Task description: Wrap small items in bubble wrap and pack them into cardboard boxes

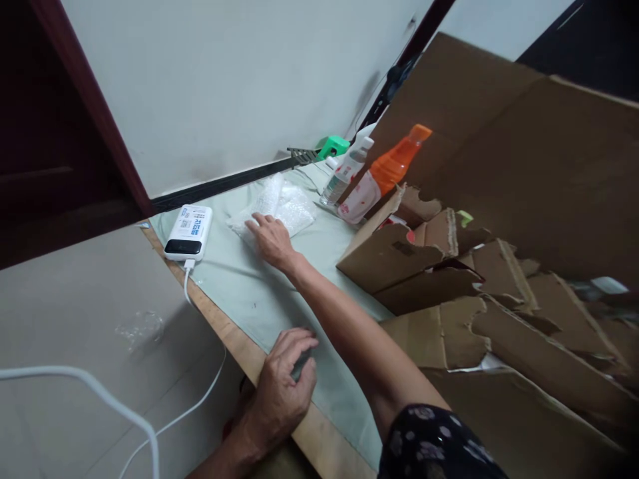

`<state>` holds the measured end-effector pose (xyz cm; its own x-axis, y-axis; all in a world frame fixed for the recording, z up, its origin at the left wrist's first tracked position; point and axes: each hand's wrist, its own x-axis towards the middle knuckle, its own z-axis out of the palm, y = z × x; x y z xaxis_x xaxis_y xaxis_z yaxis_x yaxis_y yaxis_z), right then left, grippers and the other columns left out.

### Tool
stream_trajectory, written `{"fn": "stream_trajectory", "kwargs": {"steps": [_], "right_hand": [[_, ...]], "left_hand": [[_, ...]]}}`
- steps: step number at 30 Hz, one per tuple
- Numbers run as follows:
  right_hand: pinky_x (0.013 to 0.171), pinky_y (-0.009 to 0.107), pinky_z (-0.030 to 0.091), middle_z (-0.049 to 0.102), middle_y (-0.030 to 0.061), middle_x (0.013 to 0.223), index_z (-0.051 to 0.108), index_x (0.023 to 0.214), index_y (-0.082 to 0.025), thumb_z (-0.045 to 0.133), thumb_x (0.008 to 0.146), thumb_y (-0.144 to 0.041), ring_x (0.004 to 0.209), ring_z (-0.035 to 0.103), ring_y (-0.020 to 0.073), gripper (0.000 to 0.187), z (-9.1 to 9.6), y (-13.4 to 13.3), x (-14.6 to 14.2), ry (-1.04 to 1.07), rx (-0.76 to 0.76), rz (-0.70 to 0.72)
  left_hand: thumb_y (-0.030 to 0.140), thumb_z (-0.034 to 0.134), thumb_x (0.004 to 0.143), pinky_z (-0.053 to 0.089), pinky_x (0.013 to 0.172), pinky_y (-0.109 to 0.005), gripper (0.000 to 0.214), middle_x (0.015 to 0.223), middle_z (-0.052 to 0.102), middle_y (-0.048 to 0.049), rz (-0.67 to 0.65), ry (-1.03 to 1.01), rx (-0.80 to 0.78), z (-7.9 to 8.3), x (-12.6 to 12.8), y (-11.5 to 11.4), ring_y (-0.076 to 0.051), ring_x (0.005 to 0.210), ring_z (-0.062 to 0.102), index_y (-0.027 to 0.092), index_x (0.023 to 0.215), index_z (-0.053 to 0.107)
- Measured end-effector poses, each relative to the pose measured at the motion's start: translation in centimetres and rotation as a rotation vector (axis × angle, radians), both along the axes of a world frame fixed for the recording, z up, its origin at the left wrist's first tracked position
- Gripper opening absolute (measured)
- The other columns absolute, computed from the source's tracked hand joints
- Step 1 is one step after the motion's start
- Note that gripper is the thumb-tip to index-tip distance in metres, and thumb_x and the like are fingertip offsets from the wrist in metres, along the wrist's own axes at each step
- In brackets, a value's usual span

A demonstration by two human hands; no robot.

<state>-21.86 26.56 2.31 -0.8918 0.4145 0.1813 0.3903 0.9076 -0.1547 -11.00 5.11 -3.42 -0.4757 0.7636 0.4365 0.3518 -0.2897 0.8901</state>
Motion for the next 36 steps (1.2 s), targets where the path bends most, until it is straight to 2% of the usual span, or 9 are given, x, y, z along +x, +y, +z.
{"fn": "stream_trajectory", "kwargs": {"steps": [4, 8, 12, 17, 24, 27, 30, 33, 36], "right_hand": [[0.102, 0.041, 0.048, 0.067, 0.0146, 0.131, 0.072, 0.109, -0.016, 0.043, 0.098, -0.013, 0.12, 0.059, 0.0267, 0.031, 0.4, 0.7, -1.3, 0.114, -0.05, -0.133], [0.103, 0.041, 0.051, 0.069, 0.0114, 0.125, 0.065, 0.122, -0.017, 0.034, 0.103, -0.023, 0.12, 0.06, 0.0229, 0.037, 3.9, -0.5, 1.6, 0.713, -0.305, -0.298], [0.091, 0.035, 0.058, 0.069, 0.0014, 0.104, 0.064, 0.108, -0.024, 0.052, 0.097, -0.037, 0.094, 0.066, 0.0163, 0.021, 7.1, -6.9, 9.5, 1.246, -0.678, -0.29], [0.081, 0.034, 0.062, 0.069, 0.0, 0.097, 0.063, 0.092, -0.025, 0.069, 0.09, -0.037, 0.087, 0.067, 0.015, 0.014, 6.1, -16.9, 20.7, 1.456, -1.11, -0.468], [0.076, 0.034, 0.065, 0.07, 0.0006, 0.095, 0.067, 0.091, -0.025, 0.078, 0.082, -0.038, 0.083, 0.067, 0.0164, 0.02, 3.5, -23.8, 32.7, 1.503, -1.303, -0.771], [0.071, 0.032, 0.065, 0.067, -0.0017, 0.083, 0.066, 0.083, -0.025, 0.083, 0.077, -0.038, 0.074, 0.065, 0.0151, 0.023, 2.3, -25.8, 38.1, 1.578, -1.254, -0.902], [0.07, 0.036, 0.065, 0.069, 0.0001, 0.084, 0.067, 0.083, -0.025, 0.086, 0.073, -0.042, 0.073, 0.066, 0.0176, 0.027, 0.3, -28.0, 44.1, 1.556, -1.083, -1.125], [0.083, 0.045, 0.063, 0.074, 0.0082, 0.11, 0.071, 0.106, -0.024, 0.081, 0.076, -0.05, 0.092, 0.071, 0.0255, 0.04, -0.8, -29.8, 49.4, 1.364, -0.738, -1.364], [0.103, 0.051, 0.054, 0.068, 0.0126, 0.135, 0.068, 0.124, -0.023, 0.073, 0.084, -0.05, 0.125, 0.063, 0.0322, 0.048, 0.3, -29.7, 52.6, 1.151, -0.372, -1.421]], "left_hand": [[0.009, 0.053, 0.089, 0.059, 0.095, -0.039, 0.028, 0.112, 0.075, -0.0115, 0.017, -0.019, -0.014, 0.0, -0.1, 0.0, -0.023, 0.109, 0.07, 0.02, 0.108, 0.07], [0.015, 0.055, 0.089, 0.056, 0.103, -0.044, 0.034, 0.123, 0.072, -0.0124, 0.015, -0.153, -0.09, -0.5, 0.0, -0.3, -0.025, 0.116, 0.068, 0.021, 0.12, 0.068], [0.034, 0.067, 0.088, 0.048, 0.114, -0.048, 0.056, 0.146, 0.06, -0.017, -0.051, -0.5, -0.066, -0.6, -0.4, -0.2, -0.029, 0.133, 0.06, 0.02, 0.141, 0.055], [0.071, 0.062, 0.083, 0.054, 0.102, -0.058, 0.065, 0.126, 0.072, -0.0175, -0.237, -1.071, -0.058, 1.3, -1.9, -0.4, -0.034, 0.12, 0.068, 0.021, 0.123, 0.064], [0.031, 0.084, 0.065, 0.059, 0.097, -0.039, 0.041, 0.101, 0.078, -0.0022, -0.009, -1.032, -0.226, 3.3, -0.1, -3.2, -0.024, 0.104, 0.072, 0.024, 0.103, 0.071], [0.033, 0.086, 0.064, 0.061, 0.085, -0.032, 0.041, 0.094, 0.077, -0.001, -0.057, -0.858, -0.362, 2.7, 2.5, -4.1, -0.019, 0.088, 0.073, 0.021, 0.1, 0.07], [0.044, 0.083, 0.069, 0.06, 0.078, -0.032, 0.048, 0.091, 0.077, -0.0043, -0.243, -0.556, -0.507, 1.6, 4.9, -4.1, -0.019, 0.08, 0.072, 0.017, 0.107, 0.069], [0.05, 0.078, 0.075, 0.06, 0.078, -0.037, 0.064, 0.11, 0.075, -0.0108, -0.25, -0.147, -0.508, 1.3, 6.1, -3.6, -0.023, 0.087, 0.071, 0.018, 0.129, 0.064], [0.053, 0.071, 0.081, 0.06, 0.081, -0.043, 0.07, 0.133, 0.066, -0.0159, -0.12, 0.143, -0.396, 2.2, 6.4, -2.4, -0.029, 0.104, 0.069, 0.022, 0.142, 0.056]]}}
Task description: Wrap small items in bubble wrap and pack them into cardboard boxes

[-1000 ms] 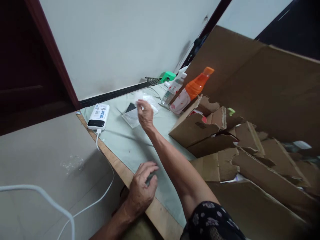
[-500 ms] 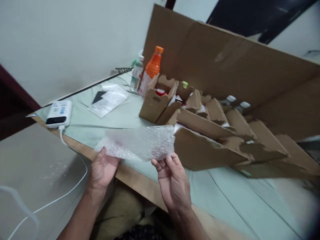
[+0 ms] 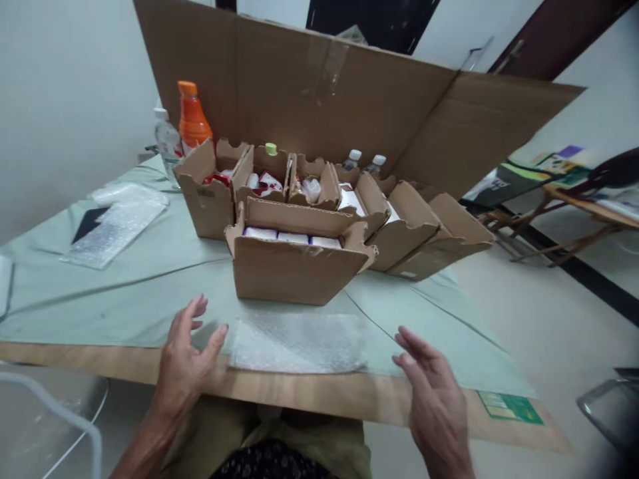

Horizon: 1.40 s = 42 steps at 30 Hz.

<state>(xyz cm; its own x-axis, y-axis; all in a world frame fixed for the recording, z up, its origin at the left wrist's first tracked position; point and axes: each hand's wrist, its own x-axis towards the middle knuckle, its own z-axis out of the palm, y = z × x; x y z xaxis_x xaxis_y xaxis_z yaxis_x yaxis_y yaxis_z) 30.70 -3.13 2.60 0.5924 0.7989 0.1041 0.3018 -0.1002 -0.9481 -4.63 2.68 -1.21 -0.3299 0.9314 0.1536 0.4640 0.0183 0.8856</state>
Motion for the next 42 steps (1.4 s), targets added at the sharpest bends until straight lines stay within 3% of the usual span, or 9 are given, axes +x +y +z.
{"fn": "stream_trajectory", "kwargs": {"steps": [8, 15, 19, 23, 27, 30, 34, 38, 42], "right_hand": [[0.084, 0.044, 0.058, 0.073, 0.0144, 0.123, 0.064, 0.126, -0.018, 0.068, 0.082, -0.045, 0.104, 0.069, 0.029, 0.051, 2.5, 11.5, -1.6, -0.345, 0.032, 0.535], [0.07, 0.037, 0.056, 0.075, 0.0094, 0.103, 0.065, 0.115, -0.017, 0.061, 0.084, -0.037, 0.068, 0.066, 0.0193, 0.038, 0.4, 15.5, -2.8, -0.334, 0.026, 0.487], [0.082, 0.042, 0.059, 0.072, 0.0132, 0.126, 0.064, 0.127, -0.019, 0.062, 0.087, -0.037, 0.1, 0.07, 0.0259, 0.044, -0.2, 14.5, -0.9, -0.343, 0.115, 0.5], [0.098, 0.051, 0.056, 0.071, 0.0133, 0.132, 0.067, 0.128, -0.022, 0.059, 0.095, -0.031, 0.123, 0.065, 0.0294, 0.036, 0.1, 10.4, 0.2, -0.547, 0.174, 0.447], [0.102, 0.051, 0.053, 0.072, 0.0106, 0.132, 0.068, 0.128, -0.024, 0.054, 0.099, -0.021, 0.122, 0.066, 0.027, 0.032, -0.4, 6.5, -4.1, -0.731, 0.16, 0.823], [0.106, 0.048, 0.051, 0.062, 0.0132, 0.148, 0.064, 0.135, -0.02, 0.059, 0.099, -0.025, 0.134, 0.058, 0.0275, 0.037, -1.9, 4.9, -6.5, -0.87, 0.095, 1.074], [0.107, 0.053, 0.049, 0.059, 0.0165, 0.15, 0.063, 0.137, -0.018, 0.055, 0.102, -0.032, 0.137, 0.057, 0.0314, 0.039, -3.6, 2.3, -1.4, -0.983, -0.054, 0.836], [0.095, 0.05, 0.054, 0.073, 0.0137, 0.13, 0.07, 0.125, -0.021, 0.049, 0.102, -0.035, 0.12, 0.069, 0.0313, 0.034, -2.7, 0.6, 5.5, -1.013, -0.095, 0.479], [0.1, 0.048, 0.052, 0.069, 0.0152, 0.137, 0.065, 0.131, -0.018, 0.051, 0.1, -0.035, 0.124, 0.065, 0.031, 0.037, -1.3, 2.9, 4.6, -1.001, -0.09, 0.55]], "left_hand": [[0.044, 0.062, 0.087, 0.057, 0.096, -0.043, 0.062, 0.137, 0.063, -0.0144, -0.177, -0.077, 0.038, 2.0, 2.8, 6.1, -0.029, 0.122, 0.063, 0.021, 0.143, 0.052], [0.039, 0.055, 0.088, 0.058, 0.087, -0.037, 0.045, 0.111, 0.073, -0.0084, -0.233, -0.04, 0.038, 2.1, 4.6, 10.8, -0.023, 0.101, 0.069, 0.019, 0.129, 0.06], [0.039, 0.058, 0.088, 0.057, 0.094, -0.045, 0.056, 0.119, 0.071, -0.0111, -0.232, 0.088, 0.027, 2.7, 3.6, 10.6, -0.028, 0.11, 0.068, 0.021, 0.141, 0.054], [0.038, 0.063, 0.09, 0.048, 0.11, -0.056, 0.064, 0.145, 0.06, -0.015, -0.237, 0.326, 0.129, 3.5, 2.9, 6.0, -0.035, 0.134, 0.056, 0.023, 0.15, 0.047], [0.03, 0.053, 0.097, 0.049, 0.105, -0.053, 0.037, 0.13, 0.07, -0.011, -0.48, 0.508, 0.24, 2.3, 3.6, 1.2, -0.032, 0.122, 0.062, 0.025, 0.131, 0.065], [0.027, 0.053, 0.095, 0.052, 0.092, -0.048, 0.031, 0.118, 0.074, -0.0097, -0.586, 0.615, 0.189, 0.1, 3.8, 0.1, -0.031, 0.108, 0.064, 0.028, 0.12, 0.071], [0.024, 0.054, 0.092, 0.051, 0.089, -0.046, 0.033, 0.125, 0.071, -0.0098, -0.622, 0.66, 0.171, -1.7, 2.8, 0.5, -0.032, 0.112, 0.062, 0.029, 0.12, 0.071], [0.029, 0.052, 0.096, 0.05, 0.097, -0.047, 0.033, 0.13, 0.067, -0.0133, -0.594, 0.645, 0.243, -1.2, 1.9, 0.3, -0.032, 0.118, 0.06, 0.025, 0.125, 0.067], [0.043, 0.053, 0.098, 0.048, 0.097, -0.051, 0.041, 0.126, 0.065, -0.0189, -0.34, 0.803, 0.216, 0.1, 1.0, -0.8, -0.036, 0.115, 0.059, 0.015, 0.126, 0.065]]}}
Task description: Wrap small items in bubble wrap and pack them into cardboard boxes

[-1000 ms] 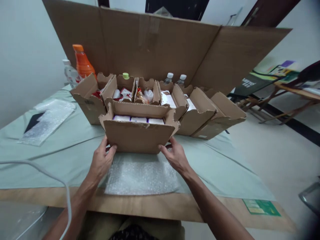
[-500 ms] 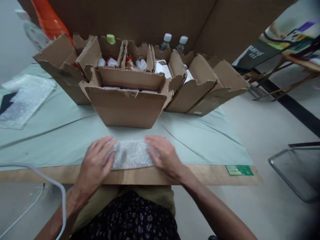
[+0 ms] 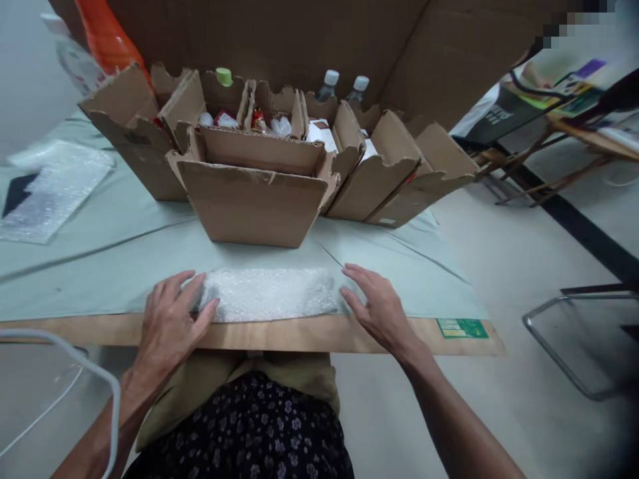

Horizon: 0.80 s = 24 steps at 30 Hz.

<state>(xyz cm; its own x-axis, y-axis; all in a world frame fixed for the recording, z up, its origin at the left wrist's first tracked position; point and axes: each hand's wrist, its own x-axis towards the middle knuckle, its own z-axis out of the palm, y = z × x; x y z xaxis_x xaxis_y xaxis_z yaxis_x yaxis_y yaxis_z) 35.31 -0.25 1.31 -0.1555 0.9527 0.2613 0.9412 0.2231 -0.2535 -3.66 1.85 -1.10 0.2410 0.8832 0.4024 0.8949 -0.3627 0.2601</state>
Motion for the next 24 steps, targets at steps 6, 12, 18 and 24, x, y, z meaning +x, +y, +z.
{"fn": "stream_trajectory", "kwargs": {"steps": [6, 12, 18, 24], "right_hand": [[0.095, 0.051, 0.05, 0.068, 0.0175, 0.134, 0.067, 0.093, -0.017, 0.061, 0.091, -0.03, 0.119, 0.065, 0.0367, 0.015, -1.1, 2.7, -4.9, 0.035, -0.142, 0.051], [0.07, 0.031, 0.051, 0.071, 0.0031, 0.086, 0.061, 0.091, -0.022, 0.06, 0.092, -0.034, 0.074, 0.065, 0.0184, 0.012, 1.1, -2.0, -6.1, 0.568, -0.257, -0.027], [0.062, 0.027, 0.051, 0.068, 0.0024, 0.09, 0.049, 0.144, -0.023, 0.061, 0.094, -0.037, 0.071, 0.063, 0.0154, 0.053, 0.2, -6.1, -12.0, 1.108, -0.682, 0.029], [0.072, 0.03, 0.055, 0.07, 0.0075, 0.116, 0.054, 0.149, -0.029, 0.063, 0.095, -0.035, 0.082, 0.063, 0.0156, 0.054, -2.1, -7.2, -14.1, 1.14, -0.724, -0.013]], "left_hand": [[0.04, 0.055, 0.091, 0.049, 0.083, -0.047, 0.026, 0.092, 0.067, -0.013, 0.151, 0.082, -0.15, -0.2, 0.9, -1.0, -0.033, 0.092, 0.059, 0.018, 0.087, 0.069], [0.038, 0.053, 0.084, 0.05, 0.072, -0.033, 0.018, 0.079, 0.067, -0.0027, 0.182, -0.362, -0.316, 1.8, 0.5, -0.3, -0.02, 0.073, 0.063, 0.022, 0.079, 0.06], [0.034, 0.06, 0.083, 0.053, 0.081, -0.034, 0.04, 0.094, 0.074, -0.0038, 0.243, -0.352, -0.259, 3.7, -0.8, 5.1, -0.021, 0.082, 0.068, 0.02, 0.12, 0.066], [0.019, 0.056, 0.089, 0.05, 0.107, -0.051, 0.049, 0.128, 0.067, -0.0133, -0.054, -0.26, -0.035, 2.0, -1.6, 3.0, -0.03, 0.123, 0.06, 0.019, 0.138, 0.057]]}}
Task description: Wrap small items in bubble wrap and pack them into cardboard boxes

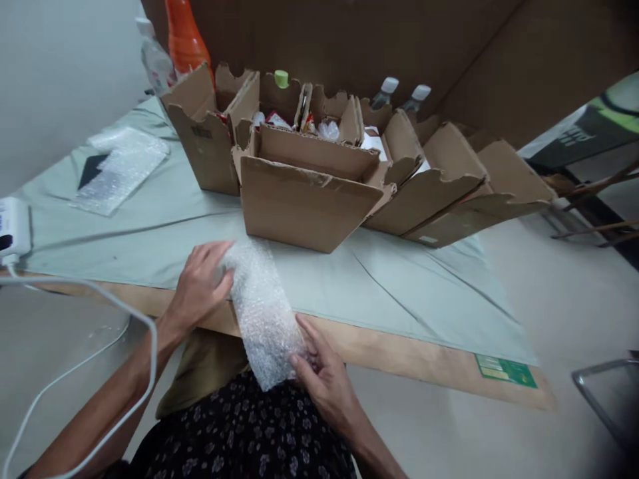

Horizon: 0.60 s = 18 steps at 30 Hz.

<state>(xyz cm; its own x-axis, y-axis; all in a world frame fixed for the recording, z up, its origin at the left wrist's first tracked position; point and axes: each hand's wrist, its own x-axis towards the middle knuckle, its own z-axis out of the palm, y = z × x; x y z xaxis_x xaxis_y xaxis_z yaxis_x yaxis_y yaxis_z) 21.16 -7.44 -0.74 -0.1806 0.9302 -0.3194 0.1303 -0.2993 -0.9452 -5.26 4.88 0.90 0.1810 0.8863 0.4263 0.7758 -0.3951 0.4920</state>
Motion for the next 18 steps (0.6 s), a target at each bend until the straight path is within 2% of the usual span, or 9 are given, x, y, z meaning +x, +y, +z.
{"fn": "stream_trajectory", "kwargs": {"steps": [2, 4, 6, 7, 10, 12, 13, 15, 18], "right_hand": [[0.068, 0.028, 0.055, 0.071, 0.0052, 0.106, 0.066, 0.137, -0.029, 0.065, 0.095, -0.036, 0.075, 0.061, 0.0136, 0.043, 0.5, 0.2, 0.1, 0.062, -0.065, 0.019], [0.064, 0.027, 0.054, 0.07, 0.0026, 0.093, 0.073, 0.125, -0.027, 0.068, 0.093, -0.039, 0.069, 0.06, 0.0122, 0.034, 1.1, 0.6, 0.0, 0.152, -0.138, -0.01], [0.062, 0.027, 0.055, 0.068, 0.001, 0.085, 0.075, 0.116, -0.025, 0.072, 0.091, -0.043, 0.067, 0.061, 0.0121, 0.031, 1.4, 1.1, -0.4, 0.238, -0.179, -0.061], [0.062, 0.026, 0.055, 0.068, 0.0005, 0.082, 0.075, 0.112, -0.024, 0.073, 0.09, -0.044, 0.065, 0.062, 0.0119, 0.03, 1.6, 1.3, -0.6, 0.276, -0.182, -0.073], [0.063, 0.026, 0.055, 0.07, 0.0007, 0.08, 0.072, 0.115, -0.023, 0.071, 0.092, -0.047, 0.062, 0.065, 0.0109, 0.034, 1.8, 1.9, -1.2, 0.371, -0.121, -0.076], [0.065, 0.027, 0.057, 0.075, 0.0036, 0.092, 0.066, 0.129, -0.025, 0.067, 0.095, -0.045, 0.068, 0.07, 0.0128, 0.039, 2.1, 2.2, -1.1, 0.387, -0.013, -0.091], [0.067, 0.028, 0.058, 0.076, 0.005, 0.1, 0.062, 0.135, -0.028, 0.065, 0.097, -0.042, 0.074, 0.072, 0.0142, 0.041, 2.3, 2.4, -0.9, 0.357, 0.061, -0.102], [0.072, 0.03, 0.06, 0.075, 0.0058, 0.111, 0.061, 0.136, -0.031, 0.062, 0.099, -0.033, 0.086, 0.074, 0.0164, 0.036, 2.8, 2.8, -0.4, 0.201, 0.25, -0.093], [0.086, 0.036, 0.06, 0.076, 0.0047, 0.111, 0.068, 0.123, -0.029, 0.06, 0.098, -0.018, 0.1, 0.071, 0.019, 0.029, 3.2, 3.8, 0.0, -0.156, 0.586, 0.058]], "left_hand": [[0.009, 0.05, 0.088, 0.047, 0.112, -0.053, 0.055, 0.137, 0.064, -0.0097, -0.204, -0.015, -0.046, 0.2, -0.5, -4.1, -0.029, 0.134, 0.054, 0.026, 0.14, 0.056], [0.006, 0.049, 0.086, 0.042, 0.118, -0.058, 0.067, 0.156, 0.05, -0.0078, -0.341, 0.052, -0.184, 0.4, -0.5, -8.3, -0.031, 0.149, 0.039, 0.03, 0.148, 0.049], [0.007, 0.054, 0.086, 0.041, 0.118, -0.06, 0.07, 0.163, 0.042, -0.0095, -0.398, 0.086, -0.21, 0.3, 0.2, -11.1, -0.034, 0.154, 0.031, 0.029, 0.152, 0.045], [0.008, 0.056, 0.086, 0.043, 0.117, -0.059, 0.069, 0.16, 0.046, -0.0109, -0.389, 0.071, -0.182, 0.0, 0.7, -11.9, -0.034, 0.152, 0.034, 0.027, 0.152, 0.046], [0.009, 0.056, 0.092, 0.055, 0.104, -0.043, 0.047, 0.126, 0.071, -0.008, -0.228, -0.107, -0.088, -1.2, 2.2, -11.5, -0.024, 0.126, 0.061, 0.026, 0.136, 0.058], [0.012, 0.055, 0.095, 0.058, 0.089, -0.033, 0.033, 0.104, 0.074, -0.0041, -0.057, -0.218, -0.11, -1.9, 2.8, -10.1, -0.018, 0.1, 0.069, 0.024, 0.124, 0.064], [0.017, 0.057, 0.096, 0.058, 0.083, -0.032, 0.028, 0.097, 0.074, -0.0032, 0.02, -0.245, -0.132, -2.1, 2.8, -9.3, -0.017, 0.091, 0.07, 0.023, 0.122, 0.065], [0.027, 0.06, 0.095, 0.058, 0.078, -0.033, 0.031, 0.089, 0.071, -0.0027, 0.122, -0.245, -0.183, -2.4, 2.8, -8.0, -0.018, 0.082, 0.069, 0.02, 0.125, 0.065], [0.033, 0.058, 0.095, 0.057, 0.082, -0.037, 0.045, 0.086, 0.07, -0.0019, 0.161, -0.227, -0.246, -2.7, 2.7, -7.2, -0.02, 0.082, 0.068, 0.018, 0.137, 0.058]]}}
